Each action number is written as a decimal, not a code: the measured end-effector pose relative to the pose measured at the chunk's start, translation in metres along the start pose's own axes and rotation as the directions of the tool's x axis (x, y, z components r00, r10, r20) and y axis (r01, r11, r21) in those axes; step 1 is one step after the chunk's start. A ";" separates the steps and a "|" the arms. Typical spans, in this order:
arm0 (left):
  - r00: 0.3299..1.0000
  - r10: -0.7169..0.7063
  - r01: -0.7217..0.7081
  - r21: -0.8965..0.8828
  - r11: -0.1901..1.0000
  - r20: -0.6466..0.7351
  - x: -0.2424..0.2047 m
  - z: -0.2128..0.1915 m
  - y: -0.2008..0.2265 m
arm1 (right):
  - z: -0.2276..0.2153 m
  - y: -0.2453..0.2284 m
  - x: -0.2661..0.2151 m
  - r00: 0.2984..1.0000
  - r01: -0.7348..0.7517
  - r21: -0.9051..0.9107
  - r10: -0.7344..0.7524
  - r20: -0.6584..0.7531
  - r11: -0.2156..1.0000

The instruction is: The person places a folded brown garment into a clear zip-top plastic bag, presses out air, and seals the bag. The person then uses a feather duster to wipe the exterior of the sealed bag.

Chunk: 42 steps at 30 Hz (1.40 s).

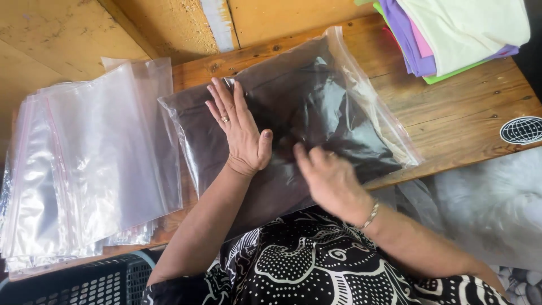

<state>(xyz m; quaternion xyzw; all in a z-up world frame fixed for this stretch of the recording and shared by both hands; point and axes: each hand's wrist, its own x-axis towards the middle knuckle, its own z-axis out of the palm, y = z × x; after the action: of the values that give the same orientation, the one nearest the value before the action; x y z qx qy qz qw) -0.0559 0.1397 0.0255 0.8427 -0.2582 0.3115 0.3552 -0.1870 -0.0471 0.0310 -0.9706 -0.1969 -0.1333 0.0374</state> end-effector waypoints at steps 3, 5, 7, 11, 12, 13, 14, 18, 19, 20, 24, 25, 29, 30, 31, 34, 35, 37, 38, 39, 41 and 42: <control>0.999 0.020 -0.020 -0.016 1.000 0.037 -0.002 0.001 -0.001 | -0.010 0.068 -0.004 0.965 -0.245 -0.041 0.248 0.088 0.969; 0.998 0.030 -0.028 -0.044 0.999 0.062 0.001 0.005 0.001 | 0.006 0.114 -0.024 0.910 -0.405 -0.185 0.415 0.018 0.896; 0.996 0.017 -0.012 -0.052 0.999 0.084 -0.001 0.008 0.001 | 0.028 0.158 -0.043 0.850 -0.519 -0.051 0.522 0.070 0.853; 0.995 -0.024 0.033 -0.100 0.994 0.099 -0.002 0.010 0.000 | 0.005 0.157 -0.032 0.741 -0.666 0.022 0.659 0.128 0.745; 0.996 -0.024 0.033 -0.098 0.995 0.092 -0.001 0.011 0.000 | -0.016 0.125 -0.016 0.745 -0.662 0.021 0.655 0.123 0.749; 0.998 -0.025 0.033 -0.137 0.990 0.053 0.001 0.012 0.001 | -0.036 0.093 -0.001 0.843 -0.537 0.070 0.535 0.047 0.841; 0.999 -0.031 0.034 -0.175 0.984 0.024 0.000 0.011 0.001 | -0.055 0.058 0.012 0.913 -0.402 0.109 0.407 -0.031 0.909; 0.997 -0.066 0.061 -0.148 0.987 -0.030 -0.003 0.006 -0.005 | -0.016 -0.023 0.028 1.000 -0.020 0.069 0.021 -0.017 0.997; 0.997 -0.059 0.051 -0.140 0.989 -0.047 -0.001 0.004 -0.006 | -0.008 -0.021 0.032 0.999 -0.004 0.066 0.000 0.052 0.998; 0.996 -0.055 0.047 -0.131 0.990 -0.064 -0.002 0.001 -0.008 | 0.001 -0.021 0.036 0.992 0.014 0.066 -0.022 0.124 0.998; 0.997 -0.056 0.046 -0.181 0.982 -0.048 -0.001 0.003 -0.007 | -0.009 0.061 0.052 0.984 -0.120 -0.077 0.129 0.121 0.990; 0.996 -0.070 0.057 -0.205 0.977 -0.053 -0.001 0.004 -0.006 | -0.008 0.080 0.051 0.963 -0.220 -0.075 0.229 0.139 0.973; 0.968 -0.251 0.235 -0.293 0.927 -0.016 0.002 0.000 -0.001 | 0.057 0.186 0.014 0.911 -0.393 -0.173 0.408 0.062 0.903; 0.967 -0.253 0.236 -0.294 0.926 -0.021 0.000 0.005 -0.006 | 0.054 0.188 0.016 0.912 -0.389 -0.176 0.405 0.061 0.904; 0.956 -0.294 0.281 -0.312 0.908 0.005 -0.001 0.011 -0.011 | 0.052 0.190 0.017 0.908 -0.396 -0.227 0.416 0.046 0.890; 0.931 -0.362 0.357 -0.346 0.868 0.051 -0.004 0.014 -0.013 | 0.003 0.126 0.031 0.893 -0.425 -0.174 0.443 0.080 0.888; 0.921 -0.384 0.377 -0.365 0.851 0.056 -0.002 0.013 -0.012 | -0.021 0.095 0.041 0.885 -0.445 -0.072 0.451 0.117 0.892; 0.915 -0.402 0.378 -0.391 0.839 0.022 -0.002 0.011 -0.014 | -0.056 0.014 0.047 0.927 -0.337 -0.030 0.337 0.163 0.941; 0.907 -0.421 0.381 -0.419 0.824 -0.002 -0.004 0.009 -0.015 | -0.073 -0.028 0.047 0.952 -0.232 0.016 0.223 0.208 0.973; 0.906 -0.422 0.384 -0.418 0.824 0.000 -0.005 0.006 -0.014 | -0.049 -0.034 0.036 0.952 -0.232 0.019 0.223 0.210 0.973; 0.908 -0.417 0.360 -0.440 0.823 -0.036 -0.005 -0.001 -0.014 | -0.003 -0.046 0.014 0.989 -0.023 -0.063 0.032 0.145 0.998; 0.907 -0.419 0.361 -0.438 0.823 -0.040 -0.003 -0.002 -0.013 | -0.014 -0.027 0.019 0.989 -0.018 -0.061 0.027 0.144 0.998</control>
<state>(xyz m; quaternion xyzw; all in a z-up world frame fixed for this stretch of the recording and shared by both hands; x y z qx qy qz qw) -0.0498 0.1503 0.0189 0.7581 -0.1165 0.2250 0.6009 -0.1842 -0.0168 0.0507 -0.9805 -0.1842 -0.0677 -0.0046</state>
